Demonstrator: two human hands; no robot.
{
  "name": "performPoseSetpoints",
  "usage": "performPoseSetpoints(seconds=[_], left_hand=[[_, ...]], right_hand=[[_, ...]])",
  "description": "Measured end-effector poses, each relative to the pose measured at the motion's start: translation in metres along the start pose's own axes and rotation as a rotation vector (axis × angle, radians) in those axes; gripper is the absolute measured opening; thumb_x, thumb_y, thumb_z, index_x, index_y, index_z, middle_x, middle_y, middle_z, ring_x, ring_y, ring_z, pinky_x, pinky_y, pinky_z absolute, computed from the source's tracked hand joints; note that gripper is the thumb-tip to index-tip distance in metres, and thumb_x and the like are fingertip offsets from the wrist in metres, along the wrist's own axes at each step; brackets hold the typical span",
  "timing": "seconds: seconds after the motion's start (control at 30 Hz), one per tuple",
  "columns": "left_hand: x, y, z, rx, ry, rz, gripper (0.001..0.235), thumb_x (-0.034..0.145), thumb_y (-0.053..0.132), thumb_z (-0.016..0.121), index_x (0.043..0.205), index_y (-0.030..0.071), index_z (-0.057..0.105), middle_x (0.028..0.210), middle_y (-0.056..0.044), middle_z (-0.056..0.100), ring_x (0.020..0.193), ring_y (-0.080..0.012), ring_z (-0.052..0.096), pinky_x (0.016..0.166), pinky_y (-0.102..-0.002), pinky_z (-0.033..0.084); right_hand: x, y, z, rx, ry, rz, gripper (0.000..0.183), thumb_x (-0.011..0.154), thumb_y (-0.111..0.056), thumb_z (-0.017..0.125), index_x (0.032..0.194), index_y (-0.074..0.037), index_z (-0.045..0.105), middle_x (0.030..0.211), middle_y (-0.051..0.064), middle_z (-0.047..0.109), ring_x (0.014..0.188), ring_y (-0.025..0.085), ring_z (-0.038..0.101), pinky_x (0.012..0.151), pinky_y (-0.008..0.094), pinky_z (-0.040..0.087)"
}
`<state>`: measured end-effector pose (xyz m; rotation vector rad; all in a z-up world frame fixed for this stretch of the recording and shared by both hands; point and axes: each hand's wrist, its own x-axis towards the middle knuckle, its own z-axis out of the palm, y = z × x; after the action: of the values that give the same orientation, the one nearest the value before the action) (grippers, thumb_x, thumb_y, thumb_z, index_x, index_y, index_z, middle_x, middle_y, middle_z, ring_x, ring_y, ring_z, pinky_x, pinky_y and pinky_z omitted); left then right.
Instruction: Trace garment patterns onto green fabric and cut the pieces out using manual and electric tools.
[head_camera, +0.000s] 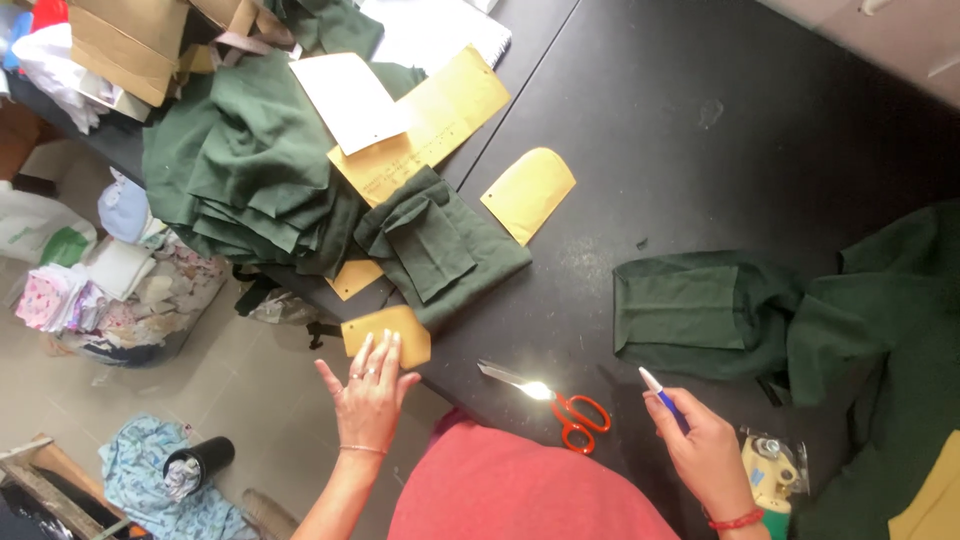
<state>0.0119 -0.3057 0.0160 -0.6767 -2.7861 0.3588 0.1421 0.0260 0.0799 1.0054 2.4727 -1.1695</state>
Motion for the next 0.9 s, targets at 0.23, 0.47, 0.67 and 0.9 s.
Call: performPoseSetpoints(seconds=[0.23, 0.47, 0.67, 0.9], left_hand=[[0.013, -0.022, -0.003, -0.215, 0.148, 0.249, 0.039, 0.08, 0.034, 0.054, 0.113, 0.013, 0.052, 0.105, 0.007, 0.059, 0.102, -0.0112, 0.057, 0.102, -0.046, 0.026], [0.035, -0.025, -0.02, -0.426, 0.247, 0.31, 0.018, 0.086, 0.005, 0.053, 0.096, 0.017, 0.062, 0.088, 0.006, 0.064, 0.084, -0.0088, 0.06, 0.091, -0.036, 0.045], [0.069, 0.06, -0.087, -0.97, -0.066, -0.004, 0.038, 0.07, -0.004, 0.048, 0.097, 0.019, 0.062, 0.09, 0.004, 0.061, 0.081, -0.0105, 0.058, 0.07, -0.019, 0.042], [0.136, 0.169, -0.1, -1.326, -0.677, 0.12, 0.033, 0.073, 0.029, 0.062, 0.103, 0.021, 0.054, 0.077, 0.006, 0.064, 0.069, -0.0115, 0.064, 0.064, -0.024, 0.045]], right_hand=[[0.007, -0.008, 0.002, 0.002, -0.011, -0.09, 0.017, 0.078, -0.028, 0.054, 0.086, -0.017, 0.064, 0.062, -0.003, 0.059, 0.055, 0.009, 0.049, 0.056, 0.024, 0.038], [0.019, -0.026, 0.005, 0.121, -0.118, -0.25, 0.018, 0.08, -0.023, 0.052, 0.088, -0.011, 0.062, 0.082, -0.003, 0.064, 0.072, 0.011, 0.059, 0.064, 0.024, 0.042], [0.023, -0.041, 0.001, 0.548, -0.178, -0.35, 0.036, 0.071, -0.02, 0.067, 0.103, -0.008, 0.058, 0.104, 0.003, 0.055, 0.052, 0.007, 0.034, 0.05, 0.017, 0.034], [0.044, -0.006, -0.016, 0.471, 0.24, 0.088, 0.028, 0.069, -0.01, 0.068, 0.096, -0.014, 0.062, 0.068, -0.005, 0.053, 0.052, 0.003, 0.039, 0.056, 0.015, 0.038]])
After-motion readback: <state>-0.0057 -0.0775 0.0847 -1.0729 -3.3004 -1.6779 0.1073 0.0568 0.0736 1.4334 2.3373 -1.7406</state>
